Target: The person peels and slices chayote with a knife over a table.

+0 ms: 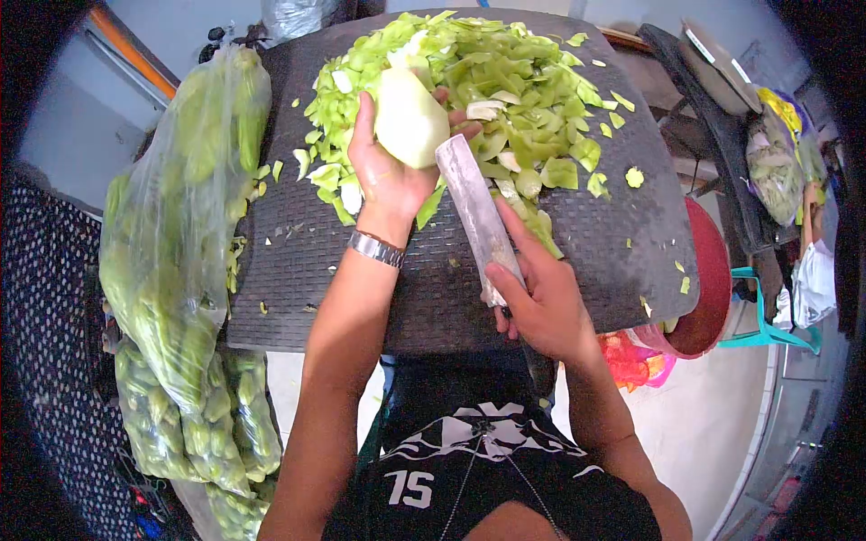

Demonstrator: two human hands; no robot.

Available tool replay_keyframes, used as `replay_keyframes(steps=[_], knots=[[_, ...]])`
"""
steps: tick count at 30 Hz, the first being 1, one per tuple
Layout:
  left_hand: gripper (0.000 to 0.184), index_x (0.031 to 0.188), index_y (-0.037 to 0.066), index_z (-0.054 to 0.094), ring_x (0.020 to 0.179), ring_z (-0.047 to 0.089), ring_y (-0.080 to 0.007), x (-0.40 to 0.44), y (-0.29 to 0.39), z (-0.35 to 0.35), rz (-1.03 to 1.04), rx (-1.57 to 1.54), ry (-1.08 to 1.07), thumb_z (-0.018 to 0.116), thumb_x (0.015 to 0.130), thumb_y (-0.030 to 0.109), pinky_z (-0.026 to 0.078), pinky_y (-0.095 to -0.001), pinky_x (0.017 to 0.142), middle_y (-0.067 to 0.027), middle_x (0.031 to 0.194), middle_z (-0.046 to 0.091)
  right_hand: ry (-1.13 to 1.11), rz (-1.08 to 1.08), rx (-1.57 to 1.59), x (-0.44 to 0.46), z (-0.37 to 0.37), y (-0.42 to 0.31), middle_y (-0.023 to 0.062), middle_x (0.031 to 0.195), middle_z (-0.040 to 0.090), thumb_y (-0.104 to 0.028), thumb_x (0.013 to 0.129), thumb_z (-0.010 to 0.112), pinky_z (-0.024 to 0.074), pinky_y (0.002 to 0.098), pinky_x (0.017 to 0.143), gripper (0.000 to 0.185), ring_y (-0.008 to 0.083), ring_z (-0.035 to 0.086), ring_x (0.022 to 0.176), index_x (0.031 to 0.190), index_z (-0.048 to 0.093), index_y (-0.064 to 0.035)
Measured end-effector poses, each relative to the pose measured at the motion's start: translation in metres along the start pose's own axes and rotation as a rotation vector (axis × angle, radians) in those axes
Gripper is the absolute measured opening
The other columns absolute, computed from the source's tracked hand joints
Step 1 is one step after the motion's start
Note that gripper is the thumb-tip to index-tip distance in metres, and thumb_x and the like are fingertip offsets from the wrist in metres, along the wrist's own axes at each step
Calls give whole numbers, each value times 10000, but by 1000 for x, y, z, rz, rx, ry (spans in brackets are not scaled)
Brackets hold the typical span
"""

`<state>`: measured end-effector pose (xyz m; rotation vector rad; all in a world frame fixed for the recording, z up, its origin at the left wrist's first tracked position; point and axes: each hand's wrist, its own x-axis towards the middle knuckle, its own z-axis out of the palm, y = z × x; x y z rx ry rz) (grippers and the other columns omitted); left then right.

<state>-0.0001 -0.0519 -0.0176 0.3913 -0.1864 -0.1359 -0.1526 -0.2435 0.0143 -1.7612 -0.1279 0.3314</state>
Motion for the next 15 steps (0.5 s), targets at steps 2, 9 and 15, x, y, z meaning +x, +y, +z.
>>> replay_keyframes(steps=[2,9,15], knots=[[692,1421,106,525,1110,624,-424,-1,-1,1,-12,29,10,414,992,638,433,-654,1055,-201,1261,641,26,-15,-36,0,2,-1,43,759,657,-75,1017,562,484,242,472,669,76,558,521,1617,278,-166],[691,1463,115,487,1260,550,-454,-5,-5,14,7,122,53,432,992,617,432,-644,1068,-193,1424,541,50,-13,-29,0,8,-3,30,747,646,-66,1018,557,480,243,469,669,69,545,515,1617,281,-174],[660,1465,106,463,1222,572,-462,-11,-5,22,26,144,45,430,998,571,456,-627,1047,-208,1466,507,67,-30,-14,4,10,-1,25,728,633,-46,1016,552,472,244,467,669,64,527,507,1617,286,-172]])
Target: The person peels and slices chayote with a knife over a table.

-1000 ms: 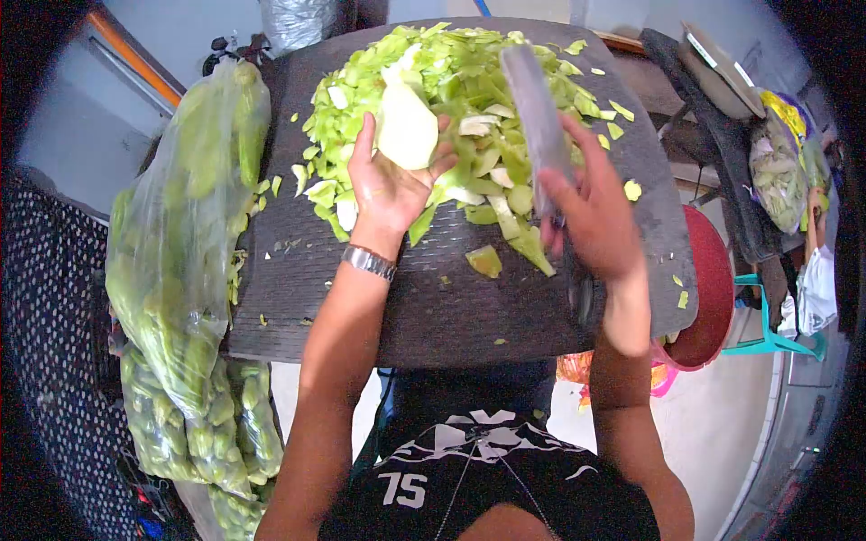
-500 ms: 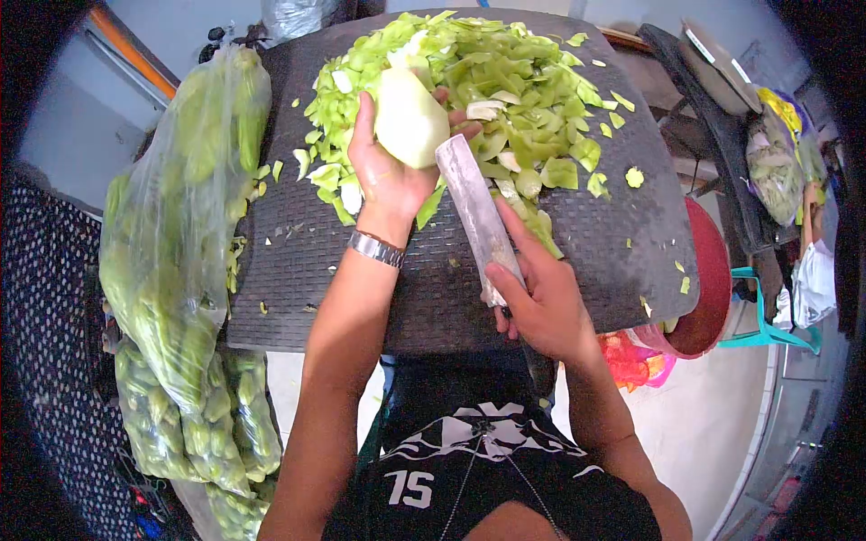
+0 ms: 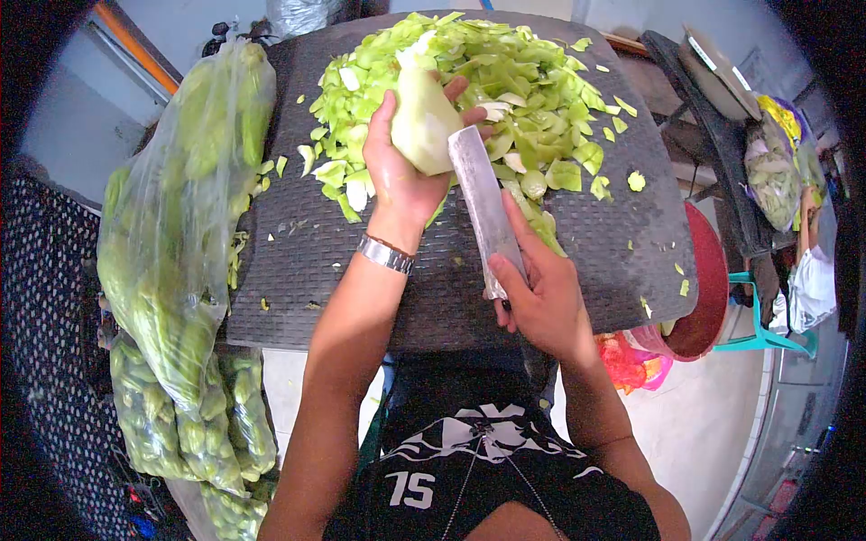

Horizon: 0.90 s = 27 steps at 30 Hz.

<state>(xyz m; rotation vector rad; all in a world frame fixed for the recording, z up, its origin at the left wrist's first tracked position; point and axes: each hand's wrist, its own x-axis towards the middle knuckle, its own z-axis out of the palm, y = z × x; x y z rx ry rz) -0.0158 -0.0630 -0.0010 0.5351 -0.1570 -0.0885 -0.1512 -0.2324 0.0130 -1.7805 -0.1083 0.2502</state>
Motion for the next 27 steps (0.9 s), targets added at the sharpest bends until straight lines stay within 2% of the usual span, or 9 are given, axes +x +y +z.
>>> replay_keyframes(steps=[9,12,18,21,24,27], knots=[[633,1442,89,459,1198,599,-470,0,1,-2,-113,15,-48,420,1000,541,482,-595,1018,-218,1465,514,44,-111,-162,6,-8,15,21,717,622,-44,1006,558,459,240,466,665,62,522,516,1609,316,-184],[654,1457,79,447,1165,620,-472,0,5,-1,-104,18,-10,414,1003,549,488,-601,1013,-213,1462,518,-13,-61,-98,4,-11,18,27,729,624,-31,1006,545,455,238,462,667,66,524,522,1611,312,-188],[688,1506,76,392,1126,637,-479,2,-11,-7,-191,-20,-110,400,1016,560,496,-635,995,-228,1462,505,-2,-65,47,14,-9,18,54,762,632,-15,1009,525,441,236,447,683,71,507,511,1622,278,-189],[682,1511,81,378,1101,647,-478,1,-6,-3,-165,-33,-42,388,1024,558,507,-637,978,-242,1460,495,-33,-9,56,8,-7,15,61,761,630,-19,1011,526,437,239,445,686,75,504,506,1624,266,-179],[661,1501,102,379,1011,674,-428,1,-8,-3,-156,-20,-29,369,1034,570,556,-564,872,-217,1372,567,-64,29,111,5,-8,14,64,752,623,-27,1013,532,438,241,447,688,83,510,506,1626,256,-169],[636,1499,106,382,985,681,-413,0,-15,-1,-134,8,-59,364,1044,550,564,-549,850,-216,1324,583,-87,55,152,6,-15,11,67,747,620,-46,1018,536,438,241,448,689,92,517,510,1630,240,-162]])
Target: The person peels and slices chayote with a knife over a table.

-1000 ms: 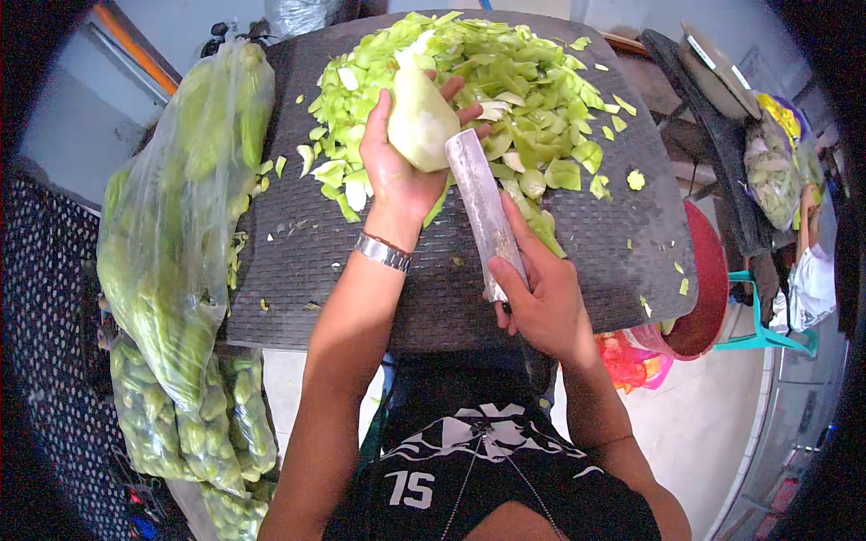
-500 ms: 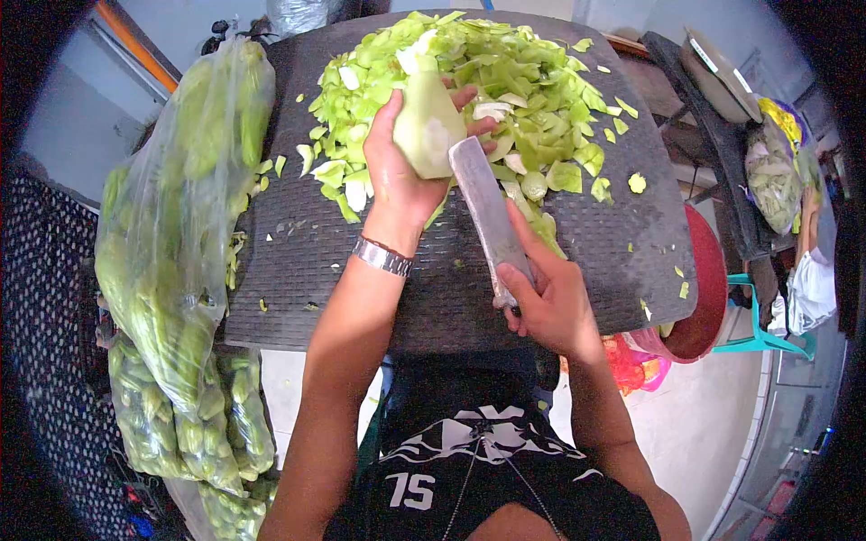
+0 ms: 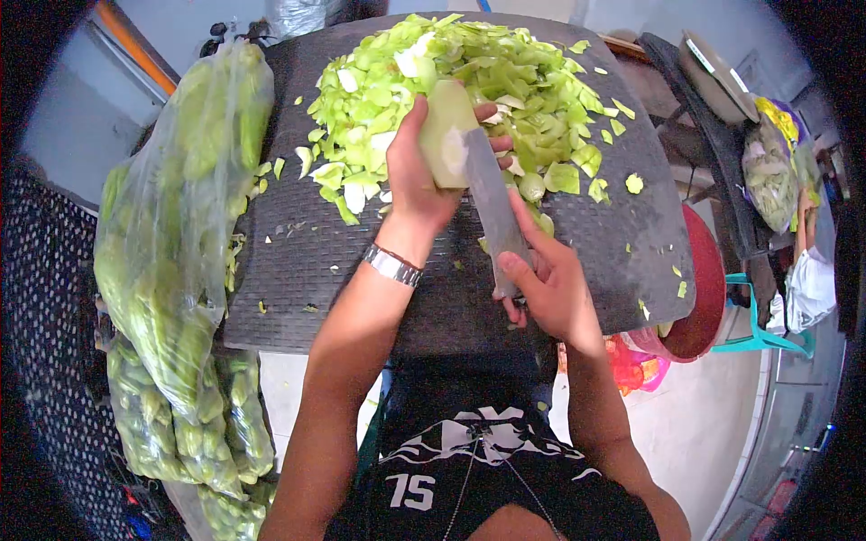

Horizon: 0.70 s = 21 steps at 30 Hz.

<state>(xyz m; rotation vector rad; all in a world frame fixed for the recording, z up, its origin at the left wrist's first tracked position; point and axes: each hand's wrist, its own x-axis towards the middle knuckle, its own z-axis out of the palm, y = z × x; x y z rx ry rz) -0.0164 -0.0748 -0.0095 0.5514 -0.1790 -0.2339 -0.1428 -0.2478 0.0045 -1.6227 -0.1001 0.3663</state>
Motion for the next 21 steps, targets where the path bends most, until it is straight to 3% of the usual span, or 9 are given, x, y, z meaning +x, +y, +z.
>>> replay_keyframes(steps=[9,11,15,18,21], knots=[[529,1447,113,422,795,678,-341,-5,-4,7,156,100,73,407,1059,473,577,-467,744,-175,1116,613,23,37,13,-14,4,-6,58,765,636,-48,1017,551,457,249,458,685,83,523,523,1624,263,-181],[520,1449,124,425,792,680,-335,-3,-4,5,211,115,49,406,1061,468,571,-448,727,-172,1113,611,46,112,-13,-19,5,-13,41,775,646,-37,1006,568,478,265,476,688,71,530,545,1615,300,-211],[516,1449,130,431,791,682,-320,-6,-6,10,264,90,74,412,1060,468,560,-420,702,-169,1112,608,44,-3,-28,-19,8,-4,71,804,651,-30,1020,532,443,228,443,677,77,517,515,1624,264,-175],[509,1445,147,453,869,695,-347,-5,-3,5,261,26,57,421,1052,469,592,-446,777,-192,1164,633,48,-48,-56,-20,8,3,70,822,651,-27,1021,530,444,231,443,677,80,519,516,1625,262,-175],[544,1458,122,426,796,684,-302,-5,-4,10,259,69,70,418,1056,488,563,-411,703,-163,1107,605,49,-58,-38,-19,7,7,72,822,646,-25,1021,530,441,239,436,679,89,521,512,1625,259,-173]])
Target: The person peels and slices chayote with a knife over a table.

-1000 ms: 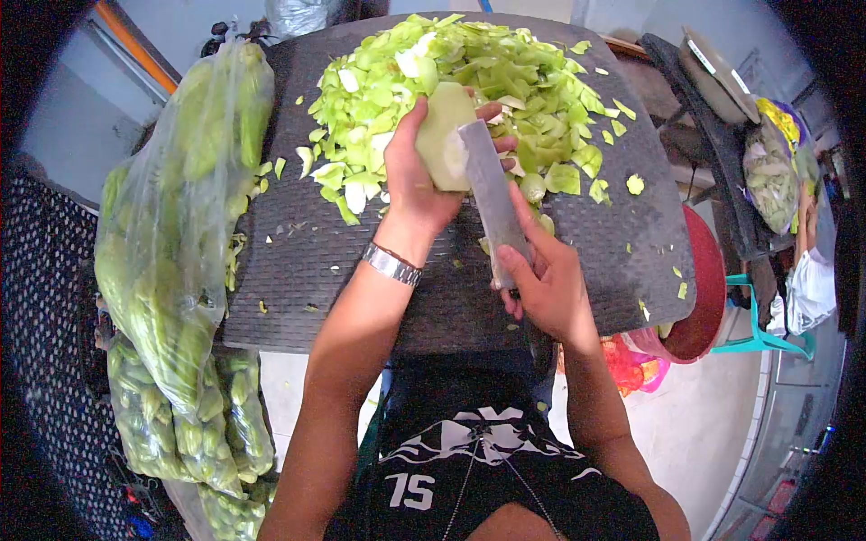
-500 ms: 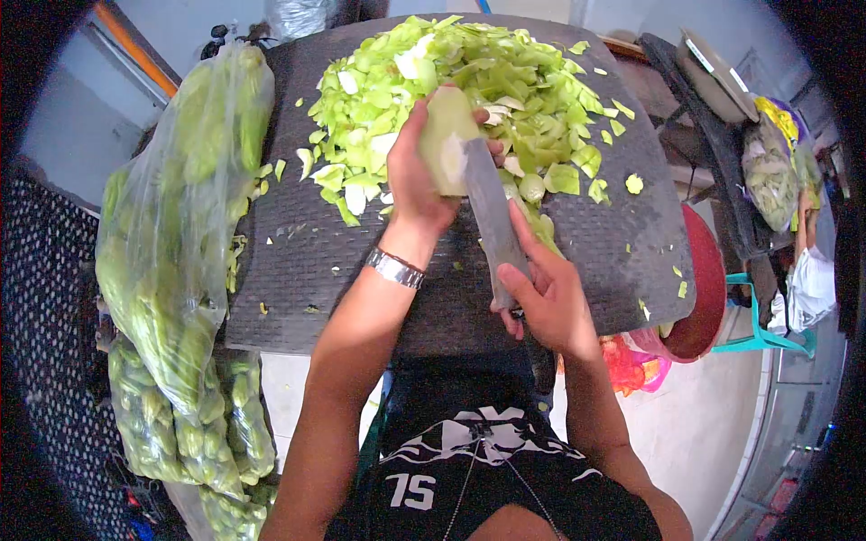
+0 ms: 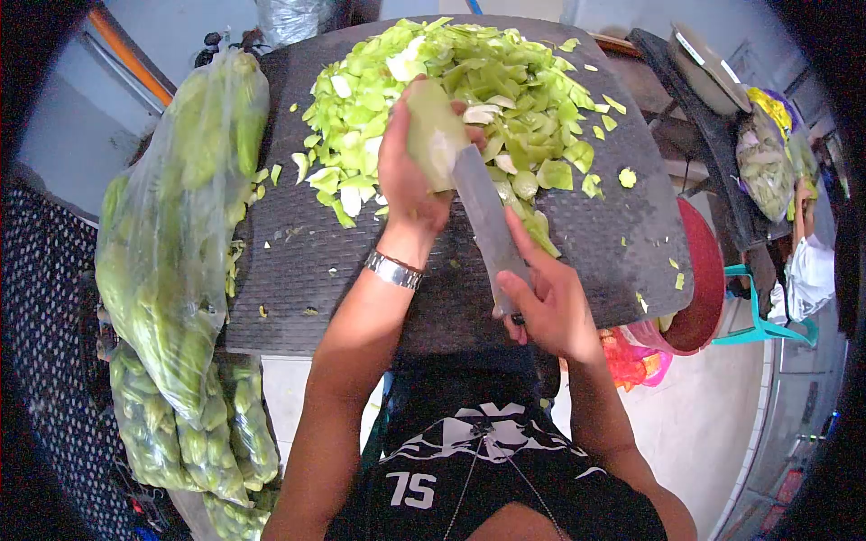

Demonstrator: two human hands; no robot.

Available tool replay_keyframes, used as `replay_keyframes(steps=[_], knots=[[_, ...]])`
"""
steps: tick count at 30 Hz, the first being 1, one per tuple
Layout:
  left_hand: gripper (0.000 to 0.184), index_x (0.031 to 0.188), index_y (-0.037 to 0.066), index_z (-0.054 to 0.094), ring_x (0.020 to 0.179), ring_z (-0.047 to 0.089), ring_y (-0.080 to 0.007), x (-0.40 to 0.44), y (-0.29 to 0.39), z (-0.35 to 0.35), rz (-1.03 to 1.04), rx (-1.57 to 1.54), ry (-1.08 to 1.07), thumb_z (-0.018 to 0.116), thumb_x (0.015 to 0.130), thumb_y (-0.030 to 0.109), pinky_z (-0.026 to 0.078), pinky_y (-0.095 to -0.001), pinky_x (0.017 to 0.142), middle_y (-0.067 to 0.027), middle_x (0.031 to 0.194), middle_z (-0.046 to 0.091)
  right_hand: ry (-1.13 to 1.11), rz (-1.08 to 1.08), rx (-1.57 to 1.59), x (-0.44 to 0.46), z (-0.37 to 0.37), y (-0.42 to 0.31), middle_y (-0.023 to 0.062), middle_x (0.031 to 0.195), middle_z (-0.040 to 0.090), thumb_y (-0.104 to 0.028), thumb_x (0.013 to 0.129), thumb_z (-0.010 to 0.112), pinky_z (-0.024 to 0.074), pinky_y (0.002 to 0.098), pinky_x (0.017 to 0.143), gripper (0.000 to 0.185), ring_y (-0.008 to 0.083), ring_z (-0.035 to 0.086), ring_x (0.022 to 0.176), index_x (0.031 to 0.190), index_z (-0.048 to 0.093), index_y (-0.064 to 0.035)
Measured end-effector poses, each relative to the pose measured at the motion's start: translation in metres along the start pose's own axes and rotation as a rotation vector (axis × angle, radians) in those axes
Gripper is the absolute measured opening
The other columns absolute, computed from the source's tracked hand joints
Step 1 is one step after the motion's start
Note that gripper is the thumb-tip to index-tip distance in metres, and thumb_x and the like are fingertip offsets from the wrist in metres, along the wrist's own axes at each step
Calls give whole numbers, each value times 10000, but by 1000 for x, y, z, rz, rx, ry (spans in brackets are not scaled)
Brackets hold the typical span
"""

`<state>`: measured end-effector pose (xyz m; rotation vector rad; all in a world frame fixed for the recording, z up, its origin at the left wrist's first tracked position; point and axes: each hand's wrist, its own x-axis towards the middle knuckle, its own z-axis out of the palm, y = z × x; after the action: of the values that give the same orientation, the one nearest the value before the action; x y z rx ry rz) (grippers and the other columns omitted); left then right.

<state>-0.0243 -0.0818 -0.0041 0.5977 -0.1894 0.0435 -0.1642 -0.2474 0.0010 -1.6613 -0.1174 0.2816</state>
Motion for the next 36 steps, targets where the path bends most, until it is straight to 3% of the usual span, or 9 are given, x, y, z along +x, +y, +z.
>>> replay_keyframes(steps=[11,17,20,23,27,31,36], knots=[[557,1478,124,407,856,672,-274,-5,-3,1,-43,22,-10,388,1068,501,586,-438,785,-159,1130,590,-71,72,168,0,-1,2,105,734,637,-53,1025,555,422,255,408,686,108,506,458,1626,239,-147],[570,1465,95,417,863,674,-289,-3,-4,1,-29,160,3,354,1075,506,581,-457,792,-158,1136,600,-176,158,569,4,-18,-4,98,711,634,-181,1010,588,388,246,385,674,141,479,396,1599,280,-66],[609,1453,80,447,946,679,-331,0,-8,-12,-112,85,39,352,1062,537,568,-496,864,-191,1177,635,-278,175,576,12,-28,2,103,834,670,-195,1015,592,420,250,409,694,137,527,465,1604,249,-64],[660,1434,87,481,1032,667,-352,8,-10,-23,-214,-140,95,359,1033,598,534,-528,955,-195,1228,641,-176,63,399,10,-20,-9,105,909,673,-207,1025,579,436,236,442,665,120,561,540,1604,274,-92],[702,1407,106,514,1091,639,-357,3,-2,-21,-275,-210,124,368,1000,660,480,-556,1035,-176,1291,615,-96,14,77,3,-13,-20,119,946,666,-248,1042,558,533,327,643,574,170,625,746,1570,378,-113],[695,1395,112,520,1042,651,-349,1,-1,-14,-218,-121,87,371,997,662,520,-547,971,-173,1293,603,103,-169,-490,4,-1,1,182,907,623,-307,1043,556,517,442,852,483,316,635,868,1512,494,-212],[648,1346,101,522,916,662,-307,0,3,-6,-124,-37,73,357,1017,634,579,-480,785,-153,1173,612,207,-203,-705,0,2,-5,195,846,579,-308,1028,579,519,442,792,481,366,630,821,1500,509,-247]])
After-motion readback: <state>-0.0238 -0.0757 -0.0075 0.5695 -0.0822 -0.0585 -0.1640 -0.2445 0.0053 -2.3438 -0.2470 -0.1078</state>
